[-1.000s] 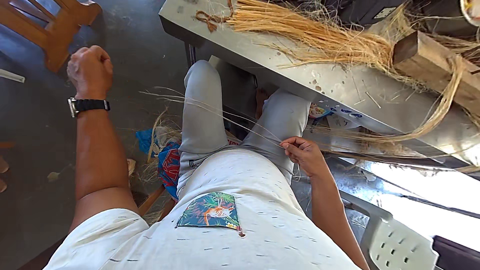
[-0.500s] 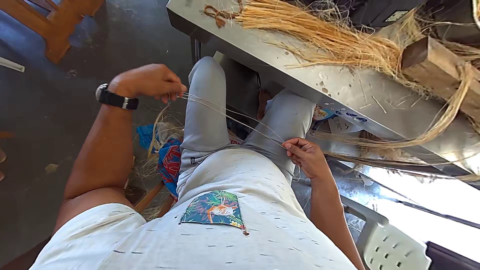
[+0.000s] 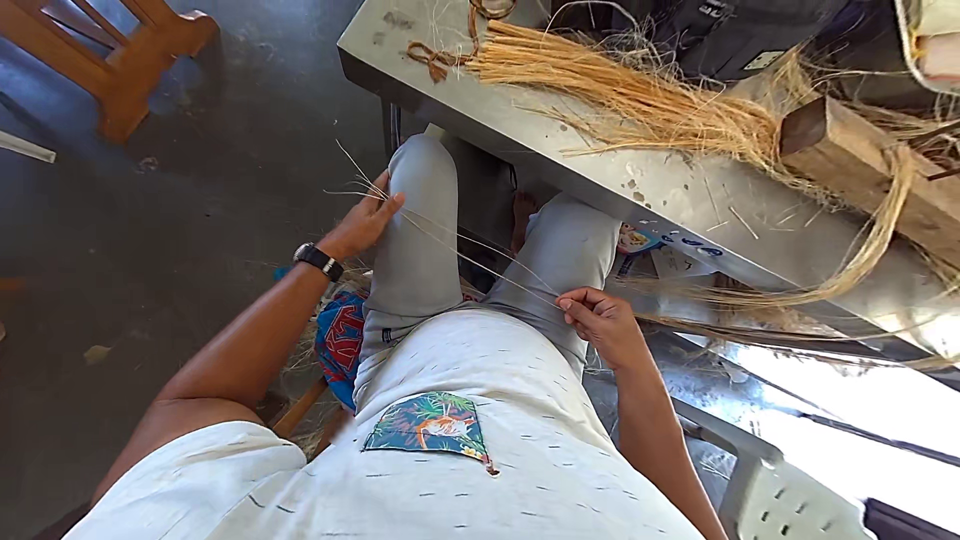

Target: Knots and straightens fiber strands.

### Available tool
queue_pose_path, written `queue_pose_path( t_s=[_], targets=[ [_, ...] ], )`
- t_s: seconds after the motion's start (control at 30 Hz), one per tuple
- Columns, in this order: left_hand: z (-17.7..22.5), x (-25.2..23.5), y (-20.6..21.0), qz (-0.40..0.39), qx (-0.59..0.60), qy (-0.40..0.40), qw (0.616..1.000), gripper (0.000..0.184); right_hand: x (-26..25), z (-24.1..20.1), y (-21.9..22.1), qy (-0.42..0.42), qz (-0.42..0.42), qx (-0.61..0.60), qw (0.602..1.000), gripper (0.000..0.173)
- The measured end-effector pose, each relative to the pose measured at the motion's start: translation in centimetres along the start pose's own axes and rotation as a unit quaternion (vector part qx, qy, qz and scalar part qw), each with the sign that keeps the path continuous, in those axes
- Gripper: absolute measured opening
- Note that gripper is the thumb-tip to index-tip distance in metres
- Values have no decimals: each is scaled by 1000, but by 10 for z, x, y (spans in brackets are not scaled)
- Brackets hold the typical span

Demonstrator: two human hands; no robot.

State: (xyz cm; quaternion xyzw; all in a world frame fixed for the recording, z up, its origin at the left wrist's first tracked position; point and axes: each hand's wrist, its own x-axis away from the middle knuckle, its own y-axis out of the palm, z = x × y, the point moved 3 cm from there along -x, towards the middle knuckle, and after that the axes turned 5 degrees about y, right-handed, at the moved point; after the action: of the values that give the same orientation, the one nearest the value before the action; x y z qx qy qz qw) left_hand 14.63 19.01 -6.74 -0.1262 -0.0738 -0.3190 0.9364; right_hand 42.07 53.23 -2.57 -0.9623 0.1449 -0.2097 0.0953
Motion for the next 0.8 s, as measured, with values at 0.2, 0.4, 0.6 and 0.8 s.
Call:
queue_pose_path(
  t_s=[0.2, 0.4, 0.6, 0.8],
  targets=[
    [-2, -9, 33, 164, 42, 130, 977, 49, 1, -1, 7, -15, 6, 19, 1000, 11],
    [-12, -22, -25, 133, 87, 84, 984, 59, 2, 8, 3, -46, 39, 29, 998, 9],
    [-15, -8, -132, 191, -61, 32, 979, 64, -2, 10, 7, -58, 41, 15, 997, 8],
    [-2, 4, -187, 272, -127, 41, 953, 60, -4, 9, 9, -59, 40, 7, 997, 9]
  ],
)
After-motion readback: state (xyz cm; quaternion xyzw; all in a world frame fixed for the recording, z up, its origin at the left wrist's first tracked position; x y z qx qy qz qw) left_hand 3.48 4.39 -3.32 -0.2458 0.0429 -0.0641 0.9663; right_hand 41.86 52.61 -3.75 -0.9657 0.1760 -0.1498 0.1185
